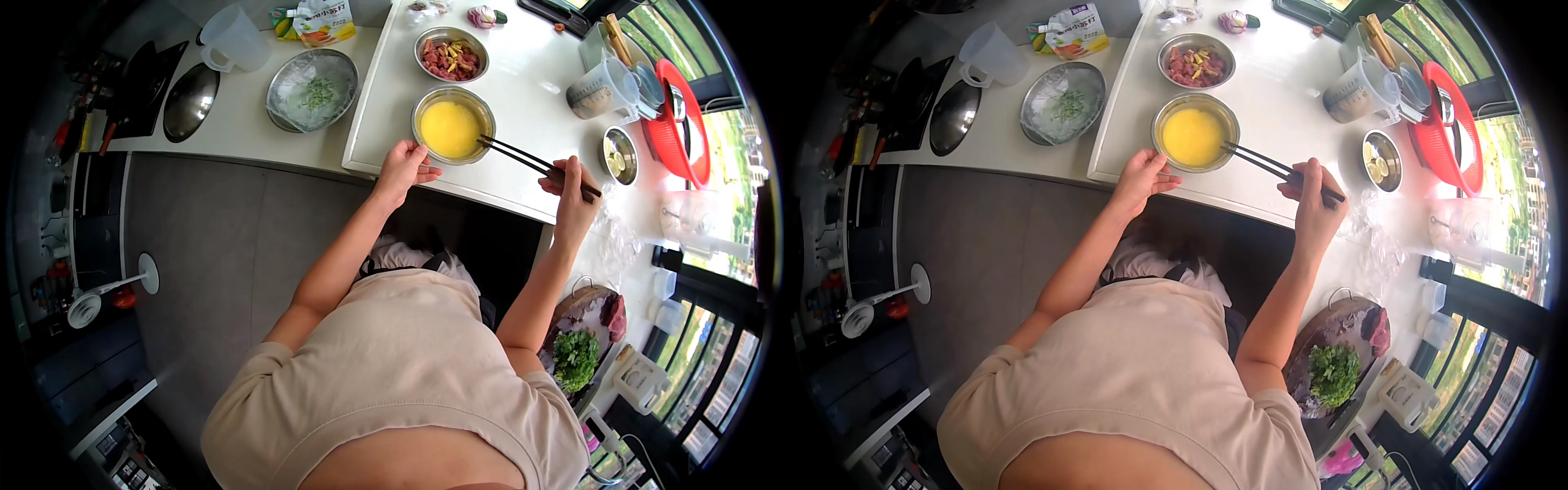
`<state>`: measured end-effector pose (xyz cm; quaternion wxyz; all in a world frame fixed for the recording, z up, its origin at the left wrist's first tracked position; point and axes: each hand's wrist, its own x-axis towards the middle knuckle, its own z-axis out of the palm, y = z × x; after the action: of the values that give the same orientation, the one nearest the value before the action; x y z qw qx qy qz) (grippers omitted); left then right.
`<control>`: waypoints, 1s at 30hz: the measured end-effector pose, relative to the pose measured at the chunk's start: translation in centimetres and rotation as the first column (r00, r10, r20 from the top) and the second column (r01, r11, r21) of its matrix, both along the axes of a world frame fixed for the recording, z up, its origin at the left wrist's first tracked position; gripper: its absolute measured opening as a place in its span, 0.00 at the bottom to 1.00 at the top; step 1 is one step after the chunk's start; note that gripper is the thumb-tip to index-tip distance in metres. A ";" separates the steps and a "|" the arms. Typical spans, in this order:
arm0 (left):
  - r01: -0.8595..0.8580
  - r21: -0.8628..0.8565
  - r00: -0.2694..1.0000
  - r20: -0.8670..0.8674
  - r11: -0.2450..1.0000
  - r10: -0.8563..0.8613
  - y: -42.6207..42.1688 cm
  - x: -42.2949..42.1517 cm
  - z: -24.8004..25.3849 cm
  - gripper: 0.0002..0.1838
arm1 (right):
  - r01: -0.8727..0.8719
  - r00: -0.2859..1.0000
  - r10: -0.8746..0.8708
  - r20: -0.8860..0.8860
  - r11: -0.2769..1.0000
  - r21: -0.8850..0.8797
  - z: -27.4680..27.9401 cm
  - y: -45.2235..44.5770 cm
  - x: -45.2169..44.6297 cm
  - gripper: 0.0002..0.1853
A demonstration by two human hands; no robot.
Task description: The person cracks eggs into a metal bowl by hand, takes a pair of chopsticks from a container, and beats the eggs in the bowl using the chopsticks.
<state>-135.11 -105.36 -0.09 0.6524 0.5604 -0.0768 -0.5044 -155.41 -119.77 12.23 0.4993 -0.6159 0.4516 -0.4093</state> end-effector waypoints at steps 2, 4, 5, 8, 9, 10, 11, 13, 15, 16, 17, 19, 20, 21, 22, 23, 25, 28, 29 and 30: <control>-0.008 -0.007 1.000 -0.012 1.000 0.007 0.1 0.0 0.1 0.12 | 0.031 1.000 -0.031 0.006 0.999 0.022 -0.2 -0.2 -0.4 0.19; -0.013 -0.016 1.000 -0.015 1.000 0.013 0.0 -0.1 0.1 0.12 | -0.020 0.994 0.021 0.103 1.000 -0.011 -0.7 0.0 0.2 0.18; -0.010 -0.022 1.000 -0.016 1.000 0.010 0.0 0.0 0.1 0.12 | -0.033 0.989 0.037 0.146 0.999 -0.032 -1.0 0.0 0.4 0.17; 0.002 -0.018 1.000 -0.006 1.000 -0.002 -0.1 -0.1 0.1 0.12 | -0.176 0.984 0.176 0.001 0.984 -0.015 -3.7 -0.2 1.6 0.16; 0.000 -0.009 1.000 0.007 1.000 0.000 0.0 -0.2 0.5 0.12 | -0.204 0.979 0.204 0.010 0.975 0.091 -3.6 -0.2 1.7 0.16; 0.009 -0.008 1.000 0.012 1.000 -0.009 0.0 -0.1 0.4 0.12 | -0.182 0.982 0.172 0.077 0.973 0.142 -3.4 -0.1 1.7 0.16; 0.010 -0.006 1.000 0.012 1.000 -0.010 0.0 -0.1 0.3 0.12 | -0.166 0.980 0.139 0.144 0.966 0.198 -3.4 0.0 1.8 0.17; 0.007 0.004 1.000 0.012 1.000 -0.007 0.1 -0.2 0.2 0.12 | -0.051 0.982 0.031 0.185 0.993 0.108 -4.2 -0.1 2.6 0.17; 0.007 0.007 1.000 0.003 1.000 -0.007 0.2 -0.3 0.2 0.12 | -0.062 0.995 0.055 0.088 0.995 0.082 -4.4 -0.3 2.4 0.18; 0.003 0.008 1.000 0.005 1.000 -0.004 0.1 -0.2 0.2 0.12 | -0.155 0.986 0.146 0.079 0.979 0.134 -3.9 -0.3 2.1 0.18; -0.001 0.011 1.000 0.007 1.000 0.001 0.1 -0.2 0.2 0.12 | -0.245 0.969 0.235 0.074 0.951 0.188 -3.6 -0.3 1.9 0.19; -0.009 0.009 1.000 0.010 1.000 0.008 0.1 -0.3 0.2 0.13 | -0.128 0.984 0.107 0.144 0.981 0.144 -3.6 -0.4 2.0 0.18; -0.016 0.008 1.000 0.012 1.000 0.016 0.1 -0.2 0.2 0.13 | -0.063 0.987 0.046 0.154 0.992 0.108 -3.7 -0.5 2.3 0.19; -0.014 0.004 1.000 0.007 1.000 0.014 0.1 -0.2 0.2 0.13 | 0.001 0.986 -0.013 0.167 0.997 0.072 -3.8 -0.5 2.5 0.19; -0.013 0.000 1.000 0.004 1.000 0.013 0.1 -0.3 0.2 0.13 | -0.065 0.992 0.055 0.115 0.994 0.088 -3.7 -0.4 2.5 0.19; -0.015 -0.003 1.000 0.003 1.000 0.015 0.1 -0.3 0.3 0.13 | -0.132 0.990 0.125 0.066 0.985 0.107 -3.6 -0.1 2.5 0.19; -0.016 -0.007 1.000 0.005 1.000 0.016 0.1 -0.2 0.2 0.13 | -0.198 0.977 0.180 0.115 0.965 0.170 -3.7 -0.1 2.3 0.19; -0.009 -0.007 1.000 0.000 1.000 0.009 0.2 -0.3 0.3 0.12 | 0.028 0.989 -0.033 0.144 0.999 0.037 -4.0 -0.3 3.0 0.19; -0.004 -0.006 1.000 -0.002 1.000 0.004 0.2 -0.2 0.5 0.11 | -0.035 0.999 0.034 0.020 0.999 0.024 -4.2 -0.4 2.8 0.19; 0.000 -0.019 1.000 -0.017 1.000 -0.001 0.3 -0.1 0.0 0.11 | -0.122 0.992 0.119 0.037 0.988 0.098 -4.2 -0.4 2.5 0.19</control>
<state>-135.17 -105.08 -0.13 0.6581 0.5499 -0.0759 -0.5087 -152.92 -120.18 8.05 0.5602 -0.6099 0.4256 -0.3648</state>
